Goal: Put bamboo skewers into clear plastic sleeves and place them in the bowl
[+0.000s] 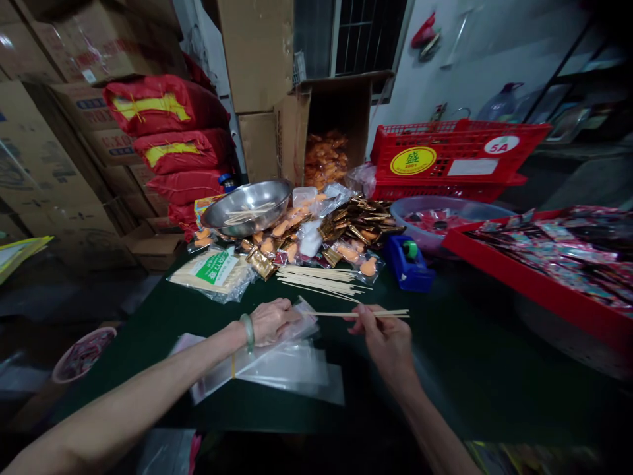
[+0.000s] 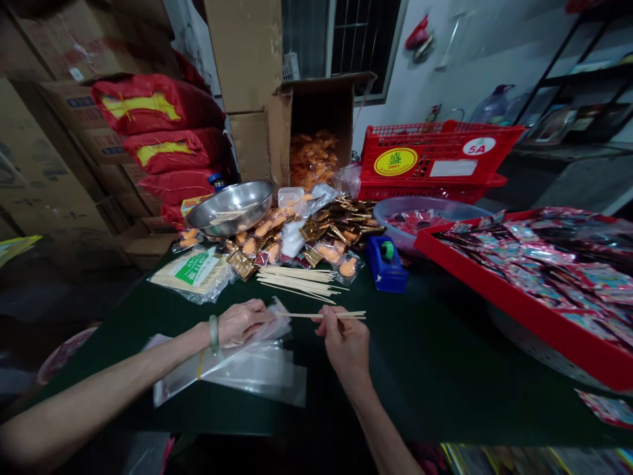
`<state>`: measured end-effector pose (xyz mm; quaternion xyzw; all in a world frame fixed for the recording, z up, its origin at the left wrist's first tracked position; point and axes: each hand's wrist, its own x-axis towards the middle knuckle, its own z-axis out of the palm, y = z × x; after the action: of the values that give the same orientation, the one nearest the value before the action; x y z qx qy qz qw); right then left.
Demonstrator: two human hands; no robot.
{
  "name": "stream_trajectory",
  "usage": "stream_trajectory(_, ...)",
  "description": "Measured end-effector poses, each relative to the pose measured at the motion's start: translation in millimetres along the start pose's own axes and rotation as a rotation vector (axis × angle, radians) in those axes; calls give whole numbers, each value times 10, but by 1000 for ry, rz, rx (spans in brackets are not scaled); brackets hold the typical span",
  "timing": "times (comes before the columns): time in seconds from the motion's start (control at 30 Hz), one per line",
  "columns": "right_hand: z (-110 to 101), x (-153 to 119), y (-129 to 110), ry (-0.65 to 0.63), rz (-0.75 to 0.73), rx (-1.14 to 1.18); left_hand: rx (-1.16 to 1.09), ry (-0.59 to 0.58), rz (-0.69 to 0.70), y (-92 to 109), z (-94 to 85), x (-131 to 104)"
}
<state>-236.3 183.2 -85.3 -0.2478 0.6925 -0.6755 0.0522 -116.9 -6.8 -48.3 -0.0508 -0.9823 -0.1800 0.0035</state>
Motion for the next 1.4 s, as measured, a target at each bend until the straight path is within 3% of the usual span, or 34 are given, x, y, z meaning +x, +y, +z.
stream_trajectory(0.17, 3, -20, -23, 10, -8, -13, -8, -143, -48, -55, -30, 70)
stream_trajectory(0.37, -6, -28, -13, 19, -15, -29, 189, -248, -56, -35, -83, 154)
stream_trajectory(0.7, 151, 112, -184, 14, 258, 407, 258, -202, 94, -99, -172, 153)
stream_trajectory(1.03, 107, 333, -353, -140, 318, 364, 407, -169, 335, 88, -315, 30)
stream_trajectory(1.27, 33, 405, -545, -289, 334, 298, 510, -126, 367, 199, -424, -89)
stream_trajectory(1.4, 6, 422, -664, -310, 307, 251, 526, -102, 397, 217, -455, -120)
